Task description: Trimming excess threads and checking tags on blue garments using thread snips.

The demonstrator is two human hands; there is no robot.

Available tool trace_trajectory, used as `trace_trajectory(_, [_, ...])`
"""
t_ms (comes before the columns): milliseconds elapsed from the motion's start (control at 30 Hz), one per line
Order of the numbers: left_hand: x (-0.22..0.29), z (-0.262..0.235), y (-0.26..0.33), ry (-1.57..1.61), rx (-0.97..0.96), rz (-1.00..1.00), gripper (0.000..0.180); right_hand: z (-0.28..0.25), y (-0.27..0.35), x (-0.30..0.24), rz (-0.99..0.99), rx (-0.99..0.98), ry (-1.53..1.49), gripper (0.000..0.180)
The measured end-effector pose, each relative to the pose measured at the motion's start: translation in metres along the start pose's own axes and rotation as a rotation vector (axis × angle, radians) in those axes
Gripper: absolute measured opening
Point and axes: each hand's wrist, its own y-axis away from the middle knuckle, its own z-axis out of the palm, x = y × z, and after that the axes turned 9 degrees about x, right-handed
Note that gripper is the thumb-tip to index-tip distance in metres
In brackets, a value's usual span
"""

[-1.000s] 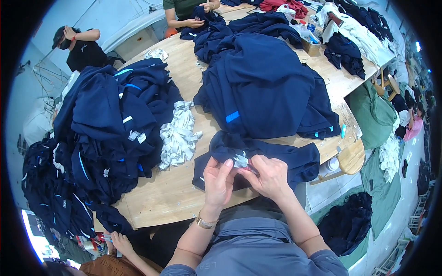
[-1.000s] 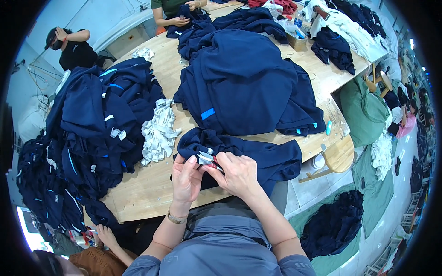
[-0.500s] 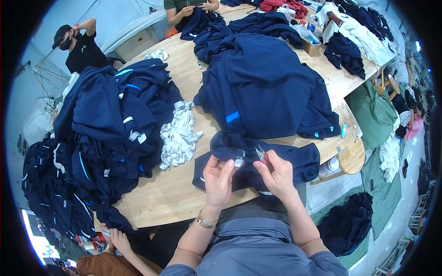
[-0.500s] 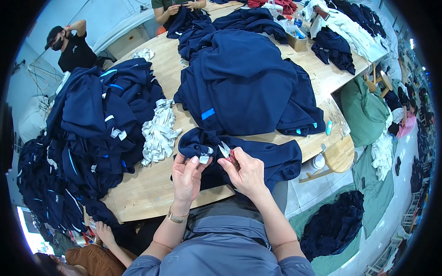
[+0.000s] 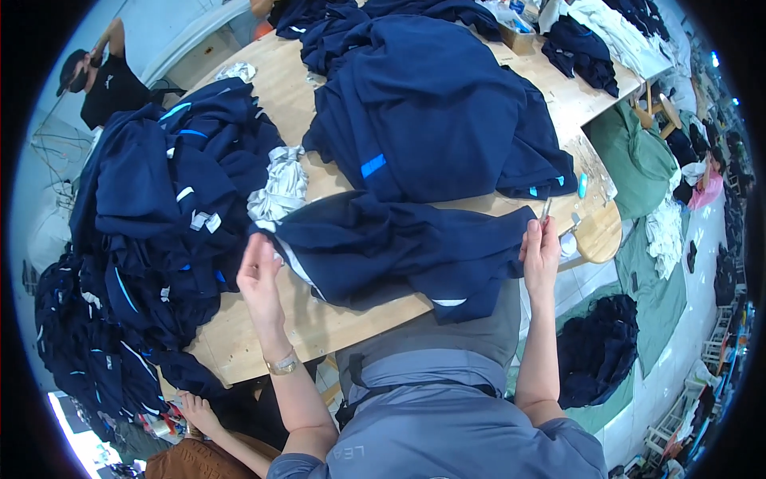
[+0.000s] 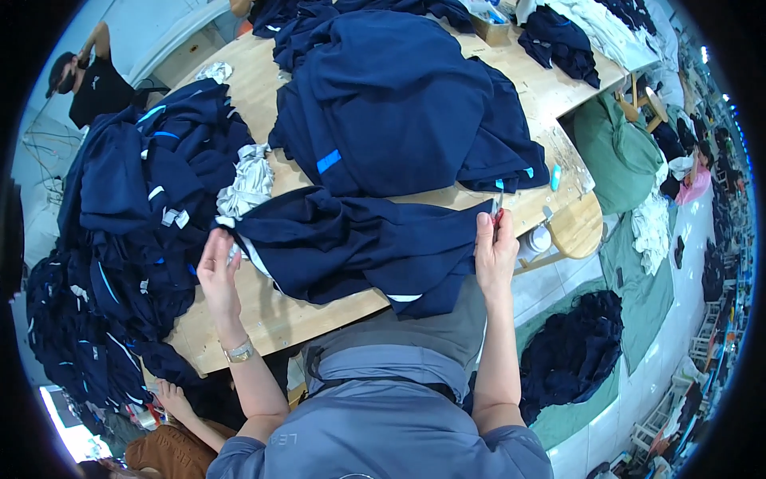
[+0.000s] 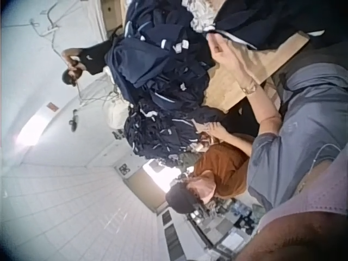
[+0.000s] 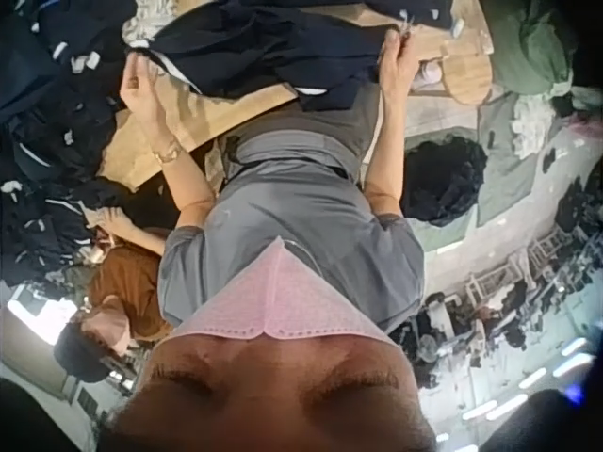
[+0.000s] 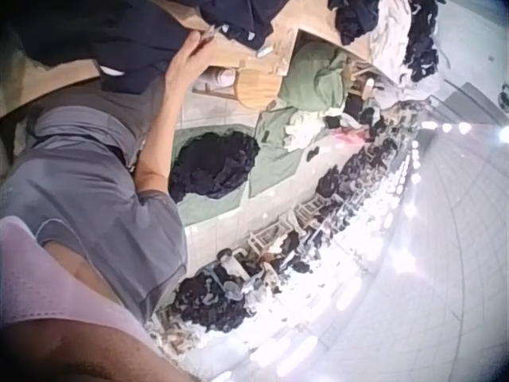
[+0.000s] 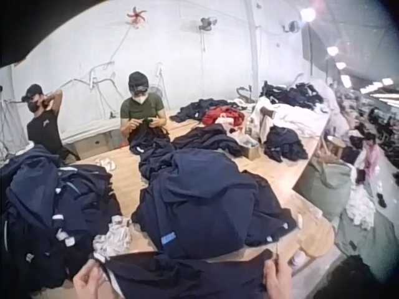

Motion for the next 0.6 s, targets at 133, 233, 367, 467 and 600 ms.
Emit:
trace_trajectory(133, [-0.032,-0.002,0.027,-0.618,-0.131,0.316,0.035,-0.003,0.019,0.016,0.004,-0.175,0.075,0.039])
trace_trajectory(233, [-0.033,0.021,0.066,-0.752,-0.37,0.298,0.031,0.001,0.041,0.009,-0.19,-0.44,0.228,0.058])
trace_trajectory(367, [-0.046,0.023,0.075,-1.122,-0.501,0.643,0.036,0.01,0.063,0.015,-0.482,-0.586,0.315,0.029])
trace_trajectory(467, [-0.069,0.0,0.044,-1.28,-0.576,0.716,0.036,0.003,0.047,0.008,-0.169,-0.521,0.113,0.025])
trace_trajectory(600, [-0.053,-0.023,0.007,-0.774,-0.619,0.311,0.028,-0.037,-0.011,-0.018,0.093,-0.169,-0.464,0.018])
